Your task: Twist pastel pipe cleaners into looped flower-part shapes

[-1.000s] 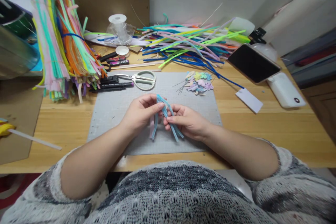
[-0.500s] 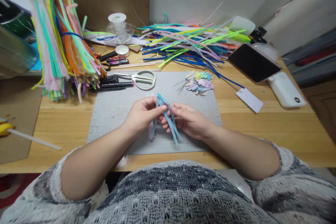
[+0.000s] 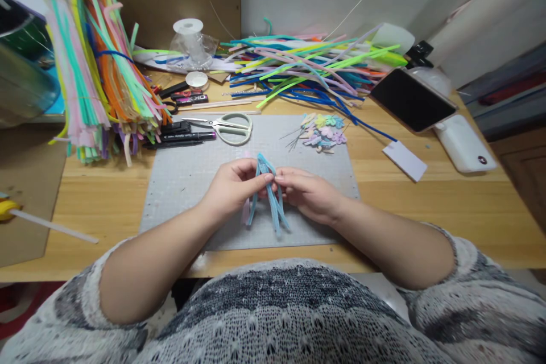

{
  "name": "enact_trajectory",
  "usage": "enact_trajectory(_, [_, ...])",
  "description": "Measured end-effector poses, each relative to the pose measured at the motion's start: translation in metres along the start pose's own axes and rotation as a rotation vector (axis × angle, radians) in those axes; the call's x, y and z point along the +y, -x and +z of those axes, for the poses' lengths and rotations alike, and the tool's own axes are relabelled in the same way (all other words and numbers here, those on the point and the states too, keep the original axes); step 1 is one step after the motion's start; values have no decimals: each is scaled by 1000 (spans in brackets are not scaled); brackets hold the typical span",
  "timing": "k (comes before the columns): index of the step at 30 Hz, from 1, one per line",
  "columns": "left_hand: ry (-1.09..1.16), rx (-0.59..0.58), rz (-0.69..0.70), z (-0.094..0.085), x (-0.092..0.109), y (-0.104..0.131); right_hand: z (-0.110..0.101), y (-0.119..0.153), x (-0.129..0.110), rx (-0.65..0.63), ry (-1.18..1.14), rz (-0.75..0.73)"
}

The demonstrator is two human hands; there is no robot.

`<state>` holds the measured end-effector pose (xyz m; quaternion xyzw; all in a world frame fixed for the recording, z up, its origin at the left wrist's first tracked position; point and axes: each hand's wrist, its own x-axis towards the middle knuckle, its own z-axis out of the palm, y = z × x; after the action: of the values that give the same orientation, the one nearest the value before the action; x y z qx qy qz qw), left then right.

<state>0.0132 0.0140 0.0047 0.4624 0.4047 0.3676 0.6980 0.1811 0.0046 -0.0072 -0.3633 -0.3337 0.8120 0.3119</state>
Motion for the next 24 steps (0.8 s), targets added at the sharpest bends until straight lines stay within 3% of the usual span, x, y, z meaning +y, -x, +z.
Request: enact_trajectory(24, [-28,-4,-7,3,-4,0,-1,-1,-2,27,10,10])
